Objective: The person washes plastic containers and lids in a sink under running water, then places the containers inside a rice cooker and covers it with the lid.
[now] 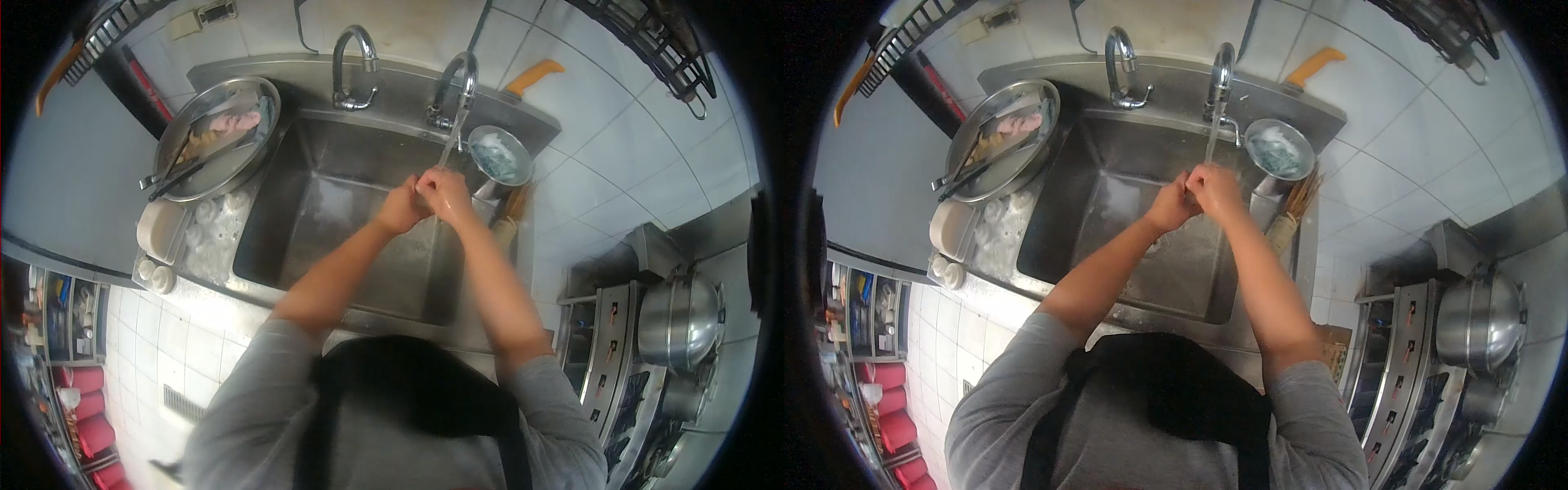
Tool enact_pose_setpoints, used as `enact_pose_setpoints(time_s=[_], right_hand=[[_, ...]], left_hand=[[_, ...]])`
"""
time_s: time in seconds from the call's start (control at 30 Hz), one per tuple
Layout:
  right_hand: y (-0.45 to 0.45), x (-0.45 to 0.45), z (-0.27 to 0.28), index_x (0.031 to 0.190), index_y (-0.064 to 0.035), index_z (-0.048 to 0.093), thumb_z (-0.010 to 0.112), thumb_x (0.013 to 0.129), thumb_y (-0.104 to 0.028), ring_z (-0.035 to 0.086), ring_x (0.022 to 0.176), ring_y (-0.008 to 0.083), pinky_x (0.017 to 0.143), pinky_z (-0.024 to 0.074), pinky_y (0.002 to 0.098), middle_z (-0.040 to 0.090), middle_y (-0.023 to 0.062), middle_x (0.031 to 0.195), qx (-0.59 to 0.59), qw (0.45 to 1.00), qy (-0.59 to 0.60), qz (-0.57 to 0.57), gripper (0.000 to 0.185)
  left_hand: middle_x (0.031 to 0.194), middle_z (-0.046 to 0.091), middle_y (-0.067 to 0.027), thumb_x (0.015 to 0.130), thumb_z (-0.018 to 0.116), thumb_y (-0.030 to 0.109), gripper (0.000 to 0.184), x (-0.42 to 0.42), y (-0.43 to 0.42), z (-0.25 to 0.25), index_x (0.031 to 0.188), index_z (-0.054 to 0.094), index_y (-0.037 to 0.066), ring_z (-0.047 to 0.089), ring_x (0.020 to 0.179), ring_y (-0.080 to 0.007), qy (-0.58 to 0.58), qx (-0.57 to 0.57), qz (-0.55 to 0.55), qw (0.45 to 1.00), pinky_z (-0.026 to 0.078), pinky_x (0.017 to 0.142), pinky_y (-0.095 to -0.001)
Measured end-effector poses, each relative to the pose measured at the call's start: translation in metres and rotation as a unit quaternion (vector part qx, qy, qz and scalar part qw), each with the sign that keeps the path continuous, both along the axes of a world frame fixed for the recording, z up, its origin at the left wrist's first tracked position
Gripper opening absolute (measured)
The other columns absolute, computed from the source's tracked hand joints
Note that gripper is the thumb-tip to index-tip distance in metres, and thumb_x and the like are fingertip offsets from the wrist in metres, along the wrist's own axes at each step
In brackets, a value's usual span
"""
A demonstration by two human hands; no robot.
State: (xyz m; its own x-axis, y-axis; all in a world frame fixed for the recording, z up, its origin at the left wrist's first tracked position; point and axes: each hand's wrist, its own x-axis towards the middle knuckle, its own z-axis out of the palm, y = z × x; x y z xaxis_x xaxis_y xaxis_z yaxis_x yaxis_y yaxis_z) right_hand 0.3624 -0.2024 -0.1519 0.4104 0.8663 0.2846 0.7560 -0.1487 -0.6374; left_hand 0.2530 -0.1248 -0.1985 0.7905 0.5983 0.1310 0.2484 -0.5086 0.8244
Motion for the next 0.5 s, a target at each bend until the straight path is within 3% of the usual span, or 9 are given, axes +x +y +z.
enact_pose_setpoints(time_s=[0.03, 0.07, 0.1, 0.13, 0.17, 0.23, 0.33, 0.47, 0.5], right_hand=[[0.002, 0.003, 0.0, 0.083, -0.0067, 0.066, 0.059, 0.078, -0.006, 0.06, 0.072, 0.0223, 0.067, 0.0464, 0.0326, 0.061, 0.0093, 0.081, -0.01, 1.0, 0.007, -0.008, 0.009], [0.001, 0.007, 0.005, 0.083, -0.0072, 0.066, 0.059, 0.078, -0.009, 0.06, 0.076, 0.0249, 0.07, 0.0464, 0.0343, 0.062, 0.0094, 0.085, -0.013, 0.993, 0.119, -0.02, 0.008], [-0.001, 0.011, 0.014, 0.082, -0.0077, 0.066, 0.059, 0.079, -0.013, 0.06, 0.08, 0.0275, 0.074, 0.0464, 0.036, 0.063, 0.0096, 0.088, -0.016, 0.973, 0.23, -0.031, 0.009], [-0.005, 0.015, 0.02, 0.082, -0.0083, 0.066, 0.059, 0.079, -0.016, 0.06, 0.084, 0.0301, 0.077, 0.0464, 0.0378, 0.063, 0.0097, 0.091, -0.019, 0.94, 0.338, -0.042, 0.01], [-0.01, 0.02, 0.023, 0.083, -0.0093, 0.067, 0.059, 0.079, -0.015, 0.059, 0.089, 0.0296, 0.079, 0.0461, 0.0377, 0.063, 0.0085, 0.096, -0.042, 0.974, 0.22, -0.025, 0.011], [-0.023, 0.026, 0.025, 0.085, -0.0112, 0.068, 0.058, 0.079, -0.013, 0.058, 0.098, 0.0286, 0.084, 0.0454, 0.0375, 0.062, 0.0061, 0.105, -0.089, 0.996, -0.022, 0.009, 0.012], [-0.035, 0.015, 0.006, 0.089, -0.0133, 0.07, 0.057, 0.078, -0.012, 0.052, 0.109, 0.0285, 0.09, 0.0429, 0.0384, 0.056, 0.0031, 0.12, -0.078, 0.983, -0.159, 0.038, 0.017], [-0.035, 0.005, 0.002, 0.091, -0.0131, 0.07, 0.056, 0.078, -0.01, 0.047, 0.114, 0.03, 0.095, 0.0403, 0.0384, 0.051, 0.0052, 0.127, -0.13, 0.984, -0.112, 0.043, 0.02], [-0.034, 0.004, 0.0, 0.092, -0.0126, 0.069, 0.055, 0.078, -0.008, 0.046, 0.115, 0.0304, 0.096, 0.0395, 0.0378, 0.05, 0.0062, 0.127, -0.121, 0.988, -0.094, 0.03, 0.021]], left_hand=[[0.092, 0.062, -0.0153, 0.076, 0.07, 0.028, 0.05, 0.01, 0.0, -0.026, 0.115, 0.047, 0.007, 0.062, 0.084, -0.0207, -0.046, 0.013, 0.015, 0.999, 0.05, 0.071, -0.0326], [0.09, 0.062, -0.0147, 0.081, 0.066, 0.033, 0.047, 0.017, 0.001, -0.04, 0.115, 0.047, 0.008, 0.062, 0.082, -0.0213, -0.093, 0.026, 0.031, 0.995, 0.05, 0.068, -0.0333], [0.086, 0.06, -0.0133, 0.084, 0.06, 0.037, 0.043, 0.02, 0.0, -0.033, 0.114, 0.046, 0.009, 0.061, 0.078, -0.0208, -0.112, -0.203, 0.011, 0.973, 0.048, 0.065, -0.0324], [0.082, 0.059, -0.012, 0.088, 0.053, 0.042, 0.042, 0.021, -0.001, -0.02, 0.114, 0.046, 0.01, 0.059, 0.074, -0.0203, -0.123, -0.422, -0.009, 0.898, 0.047, 0.061, -0.0314], [0.079, 0.058, -0.0107, 0.092, 0.047, 0.046, 0.042, 0.023, 0.0, -0.012, 0.113, 0.046, 0.01, 0.058, 0.071, -0.0198, -0.126, -0.618, -0.029, 0.775, 0.045, 0.058, -0.0304], [0.075, 0.056, -0.0076, 0.092, 0.034, 0.054, 0.046, 0.026, 0.003, -0.016, 0.102, 0.049, 0.013, 0.051, 0.064, -0.017, -0.11, -0.691, -0.032, 0.714, 0.038, 0.054, -0.0266], [0.07, 0.05, -0.0049, 0.092, 0.025, 0.06, 0.052, 0.028, 0.005, -0.018, 0.098, 0.047, 0.014, 0.043, 0.057, -0.0148, -0.086, -0.734, -0.059, 0.671, 0.033, 0.05, -0.0245], [0.067, 0.046, -0.0035, 0.092, 0.021, 0.061, 0.052, 0.024, 0.0, -0.021, 0.094, 0.044, 0.015, 0.04, 0.055, -0.0145, -0.104, -0.783, -0.05, 0.612, 0.03, 0.049, -0.0245], [0.067, 0.046, -0.0035, 0.093, 0.021, 0.061, 0.051, 0.022, -0.003, -0.02, 0.094, 0.045, 0.015, 0.04, 0.055, -0.0147, -0.091, -0.775, -0.053, 0.623, 0.031, 0.049, -0.0247]])
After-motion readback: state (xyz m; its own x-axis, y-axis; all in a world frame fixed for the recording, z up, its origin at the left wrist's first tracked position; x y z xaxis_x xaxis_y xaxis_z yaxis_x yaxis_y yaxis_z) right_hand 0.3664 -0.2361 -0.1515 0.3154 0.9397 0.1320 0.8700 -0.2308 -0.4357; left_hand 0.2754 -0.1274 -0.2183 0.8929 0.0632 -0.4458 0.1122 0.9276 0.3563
